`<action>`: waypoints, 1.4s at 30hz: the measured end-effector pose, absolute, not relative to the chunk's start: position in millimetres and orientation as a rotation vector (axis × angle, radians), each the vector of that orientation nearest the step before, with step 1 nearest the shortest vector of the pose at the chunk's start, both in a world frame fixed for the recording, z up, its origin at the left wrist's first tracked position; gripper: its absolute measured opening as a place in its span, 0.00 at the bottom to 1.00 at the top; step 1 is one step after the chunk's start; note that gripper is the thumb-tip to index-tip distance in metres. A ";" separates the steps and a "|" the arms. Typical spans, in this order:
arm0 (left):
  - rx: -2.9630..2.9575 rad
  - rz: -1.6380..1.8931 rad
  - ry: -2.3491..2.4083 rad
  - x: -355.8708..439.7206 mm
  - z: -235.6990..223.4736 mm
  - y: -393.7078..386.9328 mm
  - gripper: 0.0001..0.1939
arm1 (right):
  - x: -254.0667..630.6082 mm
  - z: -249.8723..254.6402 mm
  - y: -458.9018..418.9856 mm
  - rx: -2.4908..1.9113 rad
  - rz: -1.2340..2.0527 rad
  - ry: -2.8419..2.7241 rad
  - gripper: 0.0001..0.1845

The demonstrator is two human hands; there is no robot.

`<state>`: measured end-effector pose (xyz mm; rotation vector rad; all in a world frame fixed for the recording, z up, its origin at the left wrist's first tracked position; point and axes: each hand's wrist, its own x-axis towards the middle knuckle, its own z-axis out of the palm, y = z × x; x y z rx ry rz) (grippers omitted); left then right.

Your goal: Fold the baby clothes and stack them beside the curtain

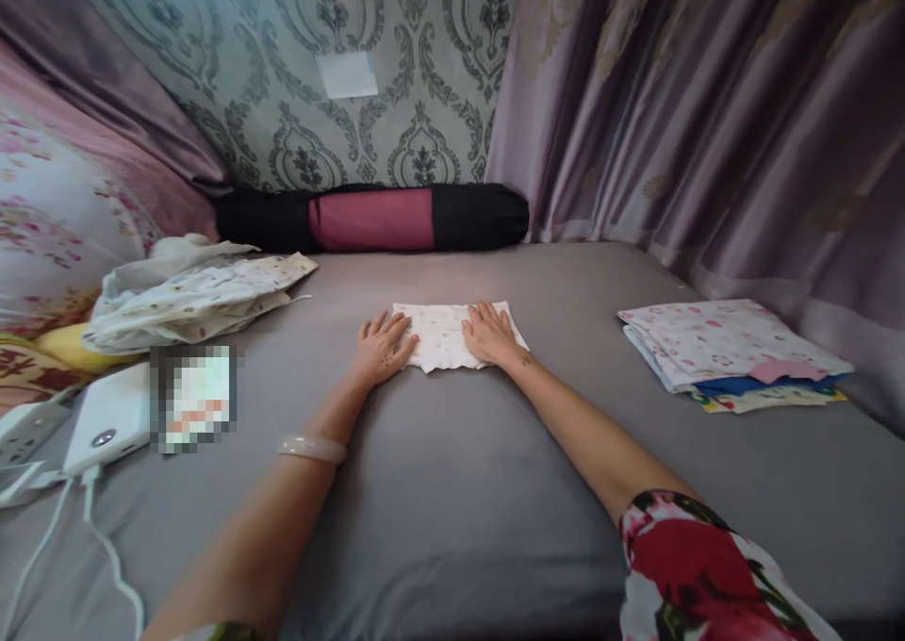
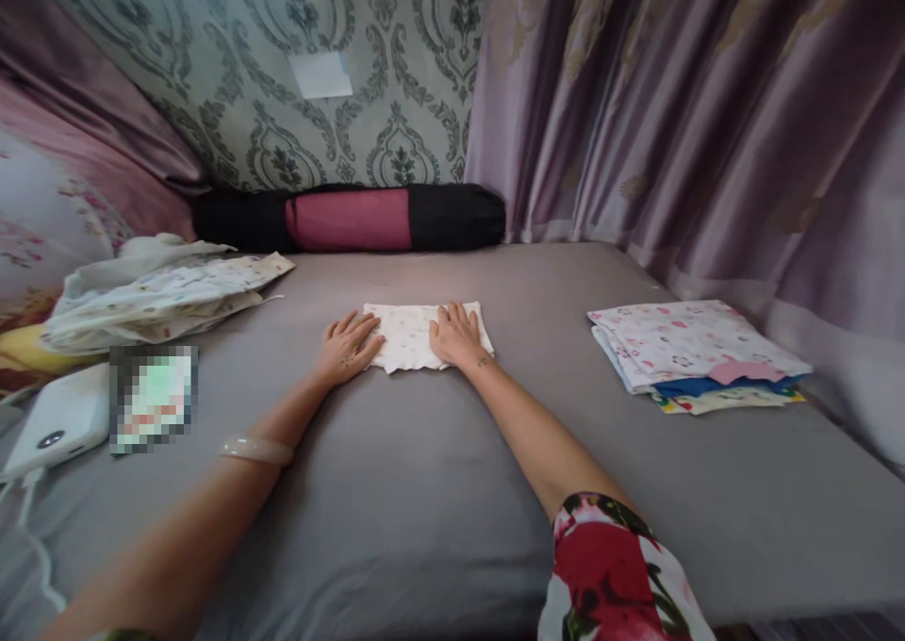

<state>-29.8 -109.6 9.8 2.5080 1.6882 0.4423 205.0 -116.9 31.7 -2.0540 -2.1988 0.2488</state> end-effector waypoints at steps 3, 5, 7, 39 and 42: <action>2.503 0.453 1.690 -29.8 8.0 -108.3 0.26 | 218.5 37.4 -121.7 -2.085 0.177 -2.188 0.31; 2.496 0.448 1.694 -29.4 7.9 -108.2 0.26 | 228.2 38.7 -123.6 -2.114 0.177 -2.195 0.32; 2.489 0.434 1.693 -29.0 8.6 -108.7 0.26 | 235.7 37.2 -124.3 -2.136 0.218 -2.197 0.33; 1.684 0.198 2.041 -31.5 41.2 -59.0 0.13 | 279.6 58.8 -94.9 -2.400 0.925 -1.488 0.07; 1.567 0.228 1.998 -27.9 47.8 -56.2 0.14 | 276.2 67.9 -95.5 -2.379 1.030 -1.398 0.08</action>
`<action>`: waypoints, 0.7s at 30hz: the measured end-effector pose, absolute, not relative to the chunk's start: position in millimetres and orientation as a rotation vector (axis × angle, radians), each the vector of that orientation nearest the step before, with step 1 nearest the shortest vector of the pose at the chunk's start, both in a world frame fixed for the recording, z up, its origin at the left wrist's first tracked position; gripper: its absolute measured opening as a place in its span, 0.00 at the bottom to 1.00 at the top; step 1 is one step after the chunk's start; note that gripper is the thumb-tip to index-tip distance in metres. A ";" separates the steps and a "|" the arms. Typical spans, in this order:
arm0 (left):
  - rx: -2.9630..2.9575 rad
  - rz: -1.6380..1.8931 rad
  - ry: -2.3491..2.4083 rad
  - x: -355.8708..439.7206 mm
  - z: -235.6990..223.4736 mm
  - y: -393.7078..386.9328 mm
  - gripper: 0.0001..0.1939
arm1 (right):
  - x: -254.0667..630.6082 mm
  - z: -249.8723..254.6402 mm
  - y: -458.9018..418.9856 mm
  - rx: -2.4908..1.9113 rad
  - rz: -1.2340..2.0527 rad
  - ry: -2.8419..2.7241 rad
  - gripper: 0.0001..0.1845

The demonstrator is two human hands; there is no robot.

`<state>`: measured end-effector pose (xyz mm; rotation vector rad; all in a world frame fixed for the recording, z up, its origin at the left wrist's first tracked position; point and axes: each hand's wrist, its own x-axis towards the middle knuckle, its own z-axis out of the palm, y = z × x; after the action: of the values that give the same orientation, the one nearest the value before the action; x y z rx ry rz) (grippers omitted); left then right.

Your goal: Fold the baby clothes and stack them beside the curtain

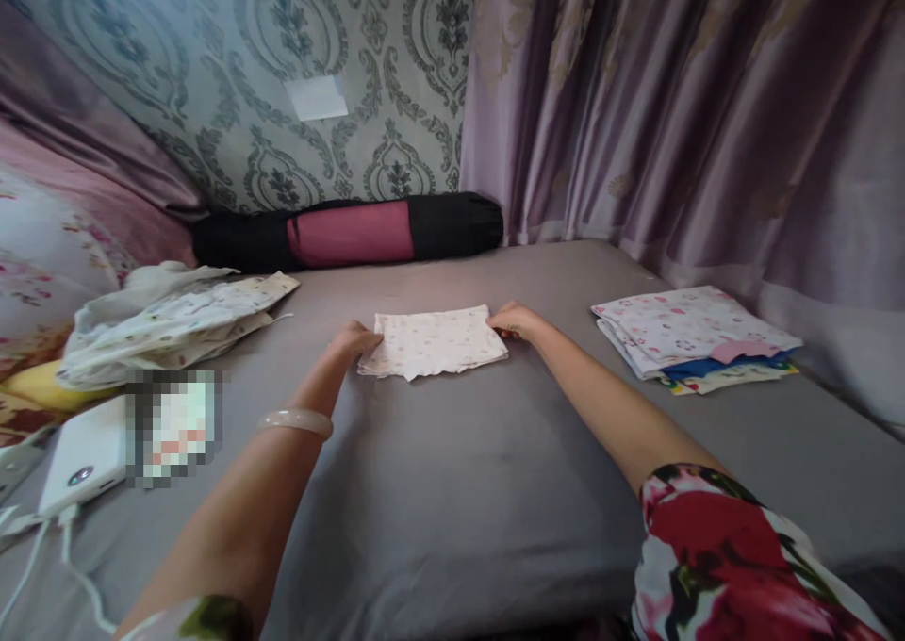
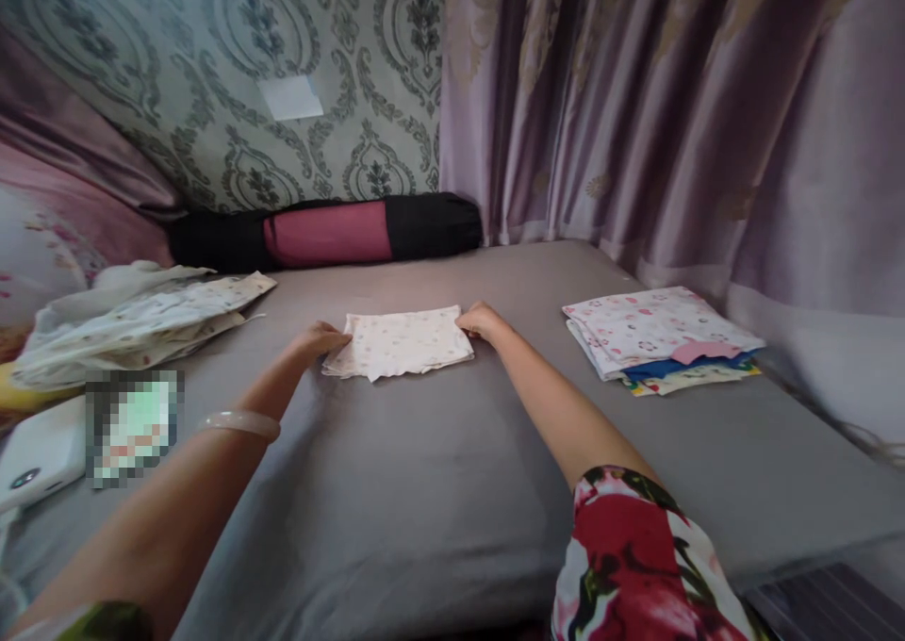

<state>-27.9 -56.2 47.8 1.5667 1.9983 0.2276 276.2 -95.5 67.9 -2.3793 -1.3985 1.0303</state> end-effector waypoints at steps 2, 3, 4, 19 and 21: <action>1.480 0.270 1.968 -25.1 55.8 -56.1 0.16 | 274.7 72.8 -96.0 -2.359 1.097 -1.327 0.07; 1.444 0.291 1.961 -23.8 60.2 -56.5 0.18 | 274.2 74.5 -96.3 -2.346 1.127 -1.293 0.07; 1.411 0.301 1.960 -22.6 64.6 -57.1 0.19 | 273.8 75.7 -96.7 -2.331 1.156 -1.266 0.07; 1.553 0.375 1.907 -2.4 124.6 -63.4 0.10 | 288.5 95.4 -103.7 -2.201 1.150 -1.213 0.22; 1.546 0.396 1.881 6.8 134.0 -65.3 0.11 | 301.1 104.5 -105.1 -2.179 1.141 -1.207 0.25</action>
<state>6.8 -65.3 134.0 1.5457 1.8813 0.3961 301.1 -105.1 104.5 -2.1792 -1.2074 1.1414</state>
